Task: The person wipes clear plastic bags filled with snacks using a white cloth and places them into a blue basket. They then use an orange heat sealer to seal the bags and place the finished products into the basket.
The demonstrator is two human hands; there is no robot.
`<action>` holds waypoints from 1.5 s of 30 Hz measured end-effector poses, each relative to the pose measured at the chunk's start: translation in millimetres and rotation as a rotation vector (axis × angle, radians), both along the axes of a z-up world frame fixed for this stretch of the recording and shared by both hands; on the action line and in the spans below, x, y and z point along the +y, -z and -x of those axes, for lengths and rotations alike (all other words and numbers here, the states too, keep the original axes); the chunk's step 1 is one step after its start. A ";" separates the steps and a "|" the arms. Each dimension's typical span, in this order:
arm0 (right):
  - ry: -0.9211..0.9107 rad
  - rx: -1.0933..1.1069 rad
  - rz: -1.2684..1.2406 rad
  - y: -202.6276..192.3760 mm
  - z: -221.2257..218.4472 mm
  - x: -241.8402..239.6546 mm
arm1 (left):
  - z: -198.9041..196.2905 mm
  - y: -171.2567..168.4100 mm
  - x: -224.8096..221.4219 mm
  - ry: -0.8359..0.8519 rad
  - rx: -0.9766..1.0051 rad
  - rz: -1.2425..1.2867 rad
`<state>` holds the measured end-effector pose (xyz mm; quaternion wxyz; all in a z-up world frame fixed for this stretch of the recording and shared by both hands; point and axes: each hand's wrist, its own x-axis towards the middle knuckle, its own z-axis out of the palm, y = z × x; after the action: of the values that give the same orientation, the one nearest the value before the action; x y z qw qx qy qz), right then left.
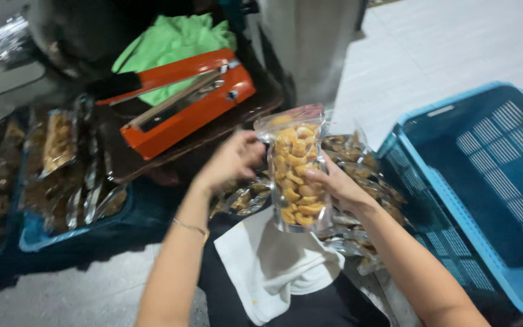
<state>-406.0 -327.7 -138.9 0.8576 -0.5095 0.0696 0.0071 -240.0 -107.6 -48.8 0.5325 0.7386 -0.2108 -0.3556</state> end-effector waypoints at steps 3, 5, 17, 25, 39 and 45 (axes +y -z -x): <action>0.064 -0.039 0.028 3.4 8.9 -5.8 | 49.6 39.9 -23.3 0.172 0.282 0.180; 0.117 -0.006 0.054 -0.5 21.0 -14.1 | 65.0 63.2 -42.8 0.224 0.323 0.315; 0.192 0.273 1.322 -129.6 165.7 -182.4 | 129.5 45.5 -192.6 0.611 -0.391 0.015; 0.490 0.471 1.573 -92.7 248.5 -232.7 | 111.5 57.0 -201.5 0.531 -0.212 0.105; 0.424 0.903 1.437 311.9 232.6 -298.9 | -17.6 46.4 -9.4 -0.107 -0.243 -0.180; 0.189 0.889 1.239 320.3 240.8 -304.1 | -28.1 41.0 -9.8 -0.111 -0.284 -0.199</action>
<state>-646.9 -631.8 -459.1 0.3040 -0.8380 0.4425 0.0977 -211.8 -117.5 -89.9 0.4404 0.8409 -0.2067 -0.2370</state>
